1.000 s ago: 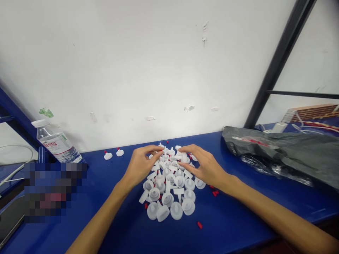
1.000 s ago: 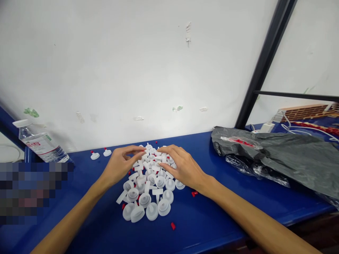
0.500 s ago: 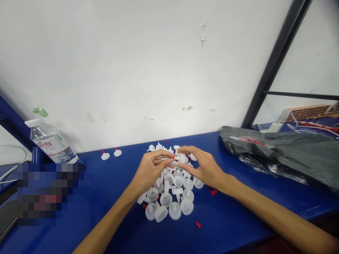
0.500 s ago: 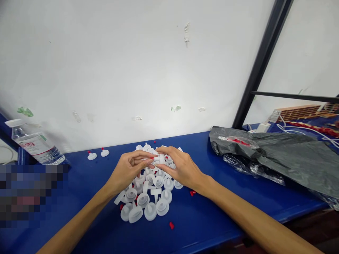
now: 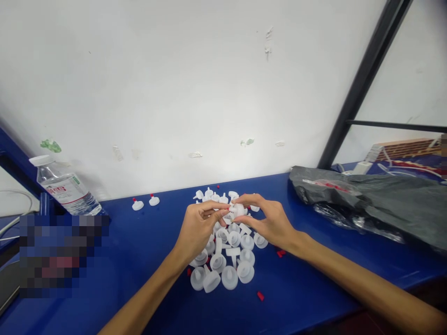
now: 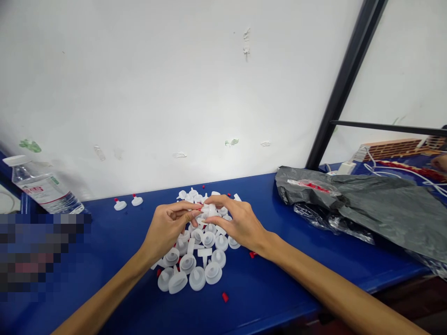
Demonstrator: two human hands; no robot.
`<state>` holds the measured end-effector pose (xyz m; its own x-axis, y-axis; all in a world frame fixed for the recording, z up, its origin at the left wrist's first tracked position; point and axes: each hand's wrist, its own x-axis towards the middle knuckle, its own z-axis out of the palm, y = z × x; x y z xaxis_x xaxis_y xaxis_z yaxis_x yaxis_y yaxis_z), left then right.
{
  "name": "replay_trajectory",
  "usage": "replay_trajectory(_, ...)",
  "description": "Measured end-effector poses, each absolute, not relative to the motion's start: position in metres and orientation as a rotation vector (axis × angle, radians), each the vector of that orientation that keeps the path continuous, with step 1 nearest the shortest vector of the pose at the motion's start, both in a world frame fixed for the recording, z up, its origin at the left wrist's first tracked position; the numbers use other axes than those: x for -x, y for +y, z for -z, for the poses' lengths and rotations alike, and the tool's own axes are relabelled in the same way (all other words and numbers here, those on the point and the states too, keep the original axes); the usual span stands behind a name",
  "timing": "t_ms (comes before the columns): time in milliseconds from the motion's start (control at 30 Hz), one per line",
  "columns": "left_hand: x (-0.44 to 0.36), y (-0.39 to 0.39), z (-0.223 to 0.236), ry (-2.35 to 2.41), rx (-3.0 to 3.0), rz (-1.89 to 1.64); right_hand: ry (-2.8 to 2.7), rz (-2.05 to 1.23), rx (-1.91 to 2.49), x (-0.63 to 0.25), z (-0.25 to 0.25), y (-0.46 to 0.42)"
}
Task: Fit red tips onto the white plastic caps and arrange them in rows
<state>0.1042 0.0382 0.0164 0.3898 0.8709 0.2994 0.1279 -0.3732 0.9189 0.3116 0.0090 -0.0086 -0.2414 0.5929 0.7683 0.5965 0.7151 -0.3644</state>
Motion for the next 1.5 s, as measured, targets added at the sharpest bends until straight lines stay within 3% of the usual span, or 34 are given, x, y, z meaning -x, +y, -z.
replay_trajectory(233, -0.105, 0.041, -0.021, 0.864, -1.715, -1.028, -1.739, -0.328, 0.955, -0.303, 0.001, 0.006)
replay_trajectory(633, -0.108, 0.040, -0.027, 0.852, -1.682, -0.985, -1.769, -0.551, 0.939, -0.299, 0.004, 0.005)
replay_trajectory(800, -0.085, 0.063, -0.036, 1.019, -1.824, -1.159, -1.764, -0.483, 0.959, -0.301, 0.000, 0.005)
replay_trajectory(967, -0.031, 0.109, -0.029, 1.590, -2.133, -1.296, -1.699, -0.358, 0.945, -0.307, 0.005, 0.009)
replay_trajectory(1233, 0.002, 0.146, 0.008, 2.060, -2.299, -0.816, -1.777, -0.279, 0.961, -0.304, 0.007, 0.007)
replay_trajectory(1500, -0.001, 0.154, 0.012, 2.173, -2.411, -0.712, -1.785, -0.188, 1.007, -0.307, 0.005, 0.009)
